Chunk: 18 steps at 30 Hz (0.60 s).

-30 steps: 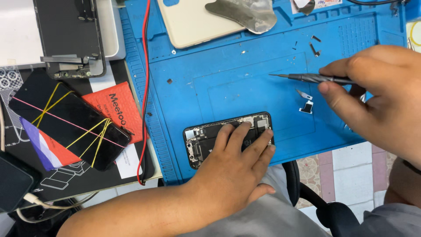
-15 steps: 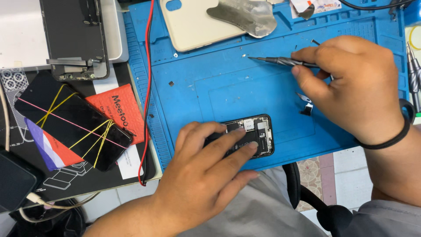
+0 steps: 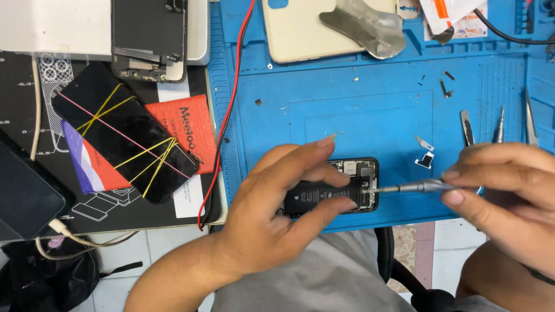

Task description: The person uses a precision screwdriver to remove screws from a disassembled smartphone placed on a blue work mat. The person then uses a metal spudger to pry and lift internal components and ribbon cables while working on the phone's motherboard area.

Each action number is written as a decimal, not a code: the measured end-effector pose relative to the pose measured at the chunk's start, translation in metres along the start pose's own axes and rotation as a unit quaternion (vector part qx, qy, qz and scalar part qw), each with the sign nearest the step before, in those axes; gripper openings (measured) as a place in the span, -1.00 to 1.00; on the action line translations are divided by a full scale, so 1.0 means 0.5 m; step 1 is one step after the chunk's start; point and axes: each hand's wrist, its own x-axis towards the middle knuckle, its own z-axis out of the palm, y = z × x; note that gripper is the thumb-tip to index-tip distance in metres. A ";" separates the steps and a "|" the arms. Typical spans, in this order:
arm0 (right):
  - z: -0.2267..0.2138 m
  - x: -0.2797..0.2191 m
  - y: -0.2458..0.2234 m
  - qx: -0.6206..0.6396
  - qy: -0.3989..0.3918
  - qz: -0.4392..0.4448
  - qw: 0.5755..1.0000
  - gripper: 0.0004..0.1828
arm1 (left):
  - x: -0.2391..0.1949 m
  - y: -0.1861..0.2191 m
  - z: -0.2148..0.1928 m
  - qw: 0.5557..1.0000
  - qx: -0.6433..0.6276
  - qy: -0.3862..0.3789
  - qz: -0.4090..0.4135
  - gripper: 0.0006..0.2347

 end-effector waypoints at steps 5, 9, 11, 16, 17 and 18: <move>0.012 -0.046 0.024 0.076 -0.008 0.020 0.997 -0.71 | 0.001 0.006 -0.010 0.997 -0.038 -0.063 0.016 -0.37; 0.012 -0.043 0.025 0.088 -0.013 -0.014 0.996 -0.72 | -0.002 0.009 -0.012 0.997 -0.032 -0.066 0.032 -0.39; 0.012 -0.040 0.023 0.090 -0.027 -0.024 0.995 -0.71 | -0.003 0.008 -0.014 0.996 -0.020 -0.066 0.051 -0.39; 0.018 -0.041 0.021 0.085 -0.016 -0.043 0.995 -0.69 | -0.006 0.012 -0.010 0.996 -0.006 -0.052 0.068 -0.39; 0.019 -0.043 0.021 0.085 -0.015 -0.041 0.995 -0.68 | -0.006 0.012 -0.010 0.996 -0.003 -0.051 0.071 -0.39; 0.020 -0.044 0.021 0.087 -0.013 -0.042 0.995 -0.69 | -0.006 0.012 -0.010 0.996 -0.003 -0.051 0.069 -0.39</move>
